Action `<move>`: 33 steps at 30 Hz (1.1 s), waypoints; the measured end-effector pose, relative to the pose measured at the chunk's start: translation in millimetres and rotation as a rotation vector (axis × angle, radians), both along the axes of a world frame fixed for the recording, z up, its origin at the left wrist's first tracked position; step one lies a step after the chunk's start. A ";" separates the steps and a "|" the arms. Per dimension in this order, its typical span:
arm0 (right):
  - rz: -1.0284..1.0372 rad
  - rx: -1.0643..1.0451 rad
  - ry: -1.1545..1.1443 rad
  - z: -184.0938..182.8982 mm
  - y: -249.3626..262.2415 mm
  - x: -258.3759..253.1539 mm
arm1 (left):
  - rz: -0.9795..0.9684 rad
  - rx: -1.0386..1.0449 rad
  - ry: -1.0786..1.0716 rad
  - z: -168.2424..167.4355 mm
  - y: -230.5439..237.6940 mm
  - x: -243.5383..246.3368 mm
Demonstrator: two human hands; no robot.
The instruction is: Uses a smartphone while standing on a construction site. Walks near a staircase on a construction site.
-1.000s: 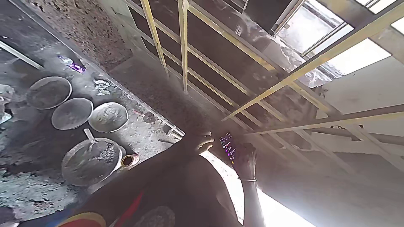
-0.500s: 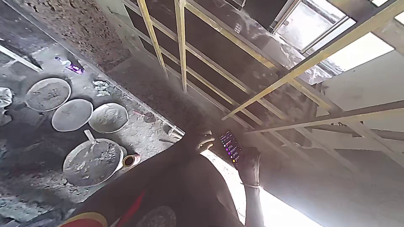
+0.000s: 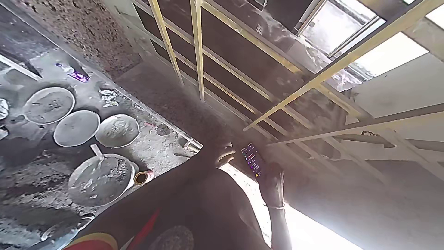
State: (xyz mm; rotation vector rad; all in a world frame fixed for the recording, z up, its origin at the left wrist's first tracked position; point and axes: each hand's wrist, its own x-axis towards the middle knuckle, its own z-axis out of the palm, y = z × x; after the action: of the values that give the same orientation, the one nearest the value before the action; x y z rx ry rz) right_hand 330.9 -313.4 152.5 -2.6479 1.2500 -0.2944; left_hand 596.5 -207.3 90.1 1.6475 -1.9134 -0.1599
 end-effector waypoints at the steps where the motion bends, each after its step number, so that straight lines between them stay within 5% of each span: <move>1: 0.000 -0.007 0.004 -0.5 0.3 0.0 | 0.002 -0.008 0.007 -0.4 -0.3 0.3; 13: -0.039 -0.017 -0.126 3.7 6.3 -3.0 | -0.049 0.010 0.102 5.5 -2.2 2.9; 17: -0.125 0.005 -0.168 7.0 3.2 -12.4 | -0.144 0.185 0.143 29.6 -19.7 6.0; 22: -0.255 0.074 -0.182 16.5 3.2 -29.4 | -0.357 0.347 0.025 33.3 -69.6 6.8; 33: -0.398 0.056 -0.243 16.4 25.7 -61.0 | -0.421 0.509 -0.216 58.7 -103.3 12.5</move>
State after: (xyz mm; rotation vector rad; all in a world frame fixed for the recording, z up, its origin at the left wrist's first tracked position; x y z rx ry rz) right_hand 269.9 -287.8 169.0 -2.2160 1.6594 -0.6097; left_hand 609.0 -310.6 148.8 1.5831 -2.5228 -0.7140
